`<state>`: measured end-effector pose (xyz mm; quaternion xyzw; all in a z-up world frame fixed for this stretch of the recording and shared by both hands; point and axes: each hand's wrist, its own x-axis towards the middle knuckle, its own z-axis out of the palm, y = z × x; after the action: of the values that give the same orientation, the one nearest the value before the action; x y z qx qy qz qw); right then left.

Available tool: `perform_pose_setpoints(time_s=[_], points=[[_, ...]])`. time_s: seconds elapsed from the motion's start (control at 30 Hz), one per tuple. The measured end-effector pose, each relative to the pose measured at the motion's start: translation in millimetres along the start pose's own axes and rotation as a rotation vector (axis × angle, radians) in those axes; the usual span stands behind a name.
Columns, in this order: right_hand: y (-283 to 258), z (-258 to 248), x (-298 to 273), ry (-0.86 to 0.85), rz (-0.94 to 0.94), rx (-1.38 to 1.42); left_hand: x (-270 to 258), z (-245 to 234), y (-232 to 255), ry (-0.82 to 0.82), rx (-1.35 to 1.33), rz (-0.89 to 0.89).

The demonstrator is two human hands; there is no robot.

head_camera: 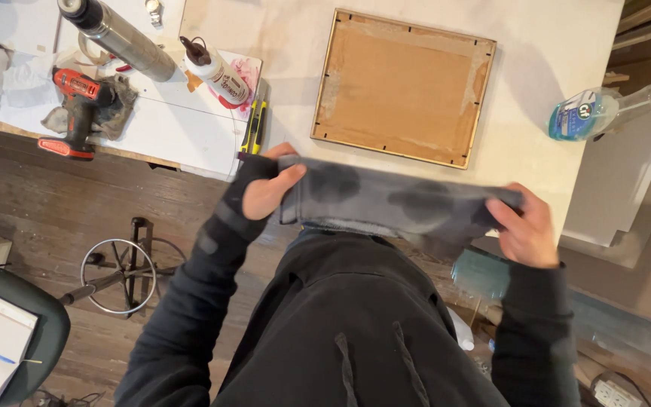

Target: The recorder is assembling a picture frame, including placing a photograph and sealing the back with tape.

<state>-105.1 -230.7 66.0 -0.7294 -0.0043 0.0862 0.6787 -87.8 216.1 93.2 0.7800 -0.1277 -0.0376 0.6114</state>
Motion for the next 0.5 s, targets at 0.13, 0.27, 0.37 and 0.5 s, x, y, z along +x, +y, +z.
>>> perform_pose_setpoints(time_s=[0.13, 0.27, 0.37, 0.5], points=[[-17.2, 40.7, 13.1, 0.170, 0.233, -0.108, 0.6, 33.7, -22.2, 0.039, -0.208, -0.433], [-49.6, 108.6, 14.9, 0.184, 0.174, -0.510, -9.4, 85.4, -49.0, 0.019, -0.466, -0.393], [-75.0, 170.0, 6.4, -0.143, -0.296, -0.580, -0.8, 111.3, -36.1, 0.005, -0.723, -0.410], [-51.8, 147.1, -9.0, -0.214, -0.286, -0.675, -10.7, 112.6, -69.6, 0.031, -0.908, -0.431]])
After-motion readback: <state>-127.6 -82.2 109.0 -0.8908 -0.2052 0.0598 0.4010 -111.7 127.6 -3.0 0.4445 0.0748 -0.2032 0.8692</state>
